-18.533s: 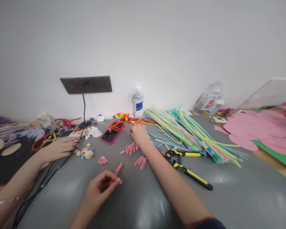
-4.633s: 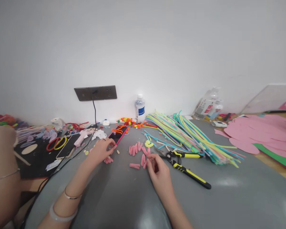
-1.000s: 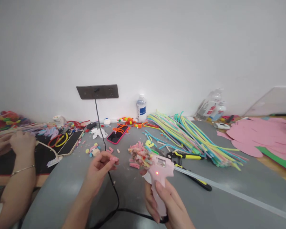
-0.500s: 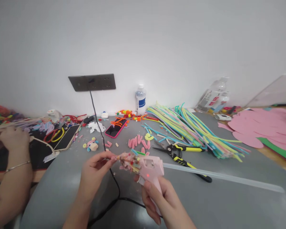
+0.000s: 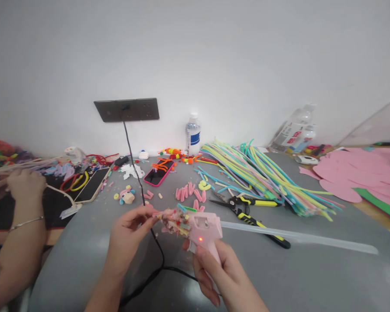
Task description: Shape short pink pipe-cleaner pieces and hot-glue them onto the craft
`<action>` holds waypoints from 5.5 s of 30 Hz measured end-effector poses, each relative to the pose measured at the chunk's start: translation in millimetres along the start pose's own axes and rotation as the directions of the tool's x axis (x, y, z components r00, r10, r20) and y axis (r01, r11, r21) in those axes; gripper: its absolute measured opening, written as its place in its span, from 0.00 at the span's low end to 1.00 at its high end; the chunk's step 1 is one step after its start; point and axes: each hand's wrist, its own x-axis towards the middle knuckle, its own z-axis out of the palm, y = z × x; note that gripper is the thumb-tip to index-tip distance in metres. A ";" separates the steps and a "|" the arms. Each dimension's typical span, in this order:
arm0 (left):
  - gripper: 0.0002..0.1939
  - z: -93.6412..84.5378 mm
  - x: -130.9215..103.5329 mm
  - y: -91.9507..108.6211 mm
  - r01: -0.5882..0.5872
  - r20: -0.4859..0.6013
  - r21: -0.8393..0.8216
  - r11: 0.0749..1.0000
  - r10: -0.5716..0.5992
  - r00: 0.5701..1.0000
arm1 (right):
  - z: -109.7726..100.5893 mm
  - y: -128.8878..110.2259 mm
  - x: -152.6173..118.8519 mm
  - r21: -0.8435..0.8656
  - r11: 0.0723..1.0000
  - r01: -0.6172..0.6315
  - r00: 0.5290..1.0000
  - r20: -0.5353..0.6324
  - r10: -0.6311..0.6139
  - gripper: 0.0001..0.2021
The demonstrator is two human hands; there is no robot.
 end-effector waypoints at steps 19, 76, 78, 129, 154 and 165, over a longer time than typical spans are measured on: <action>0.08 -5.8 -3.9 -5.4 0.005 -0.050 0.025 1.000 -0.004 0.999 | 3.3 -4.1 -3.5 -0.050 0.999 -0.008 0.997 -0.082 0.004 0.26; 0.18 -47.3 4.3 -57.0 0.111 -0.288 0.021 0.994 -0.100 0.952 | 105.6 -55.9 206.0 -0.983 -0.040 0.179 0.983 0.180 -0.033 0.06; 0.18 -50.2 2.8 -57.6 0.118 -0.302 0.017 0.993 -0.107 0.947 | 98.4 -65.3 203.1 -0.982 -0.018 0.190 0.978 0.191 -0.087 0.06; 0.11 -21.5 -10.5 -18.1 0.183 -0.043 0.007 0.983 -0.182 0.982 | 12.8 -76.5 91.0 -0.424 0.897 0.124 0.982 0.179 -0.052 0.15; 0.09 -17.2 -10.2 -12.6 0.140 -0.016 0.004 0.990 -0.140 0.990 | 37.7 -44.0 81.6 -0.656 0.675 0.338 0.936 0.163 -0.310 0.05; 0.08 -17.8 -11.0 -14.2 0.146 -0.006 0.004 0.989 -0.146 0.989 | 38.5 -42.2 81.4 -0.746 0.559 0.361 0.923 0.201 -0.327 0.05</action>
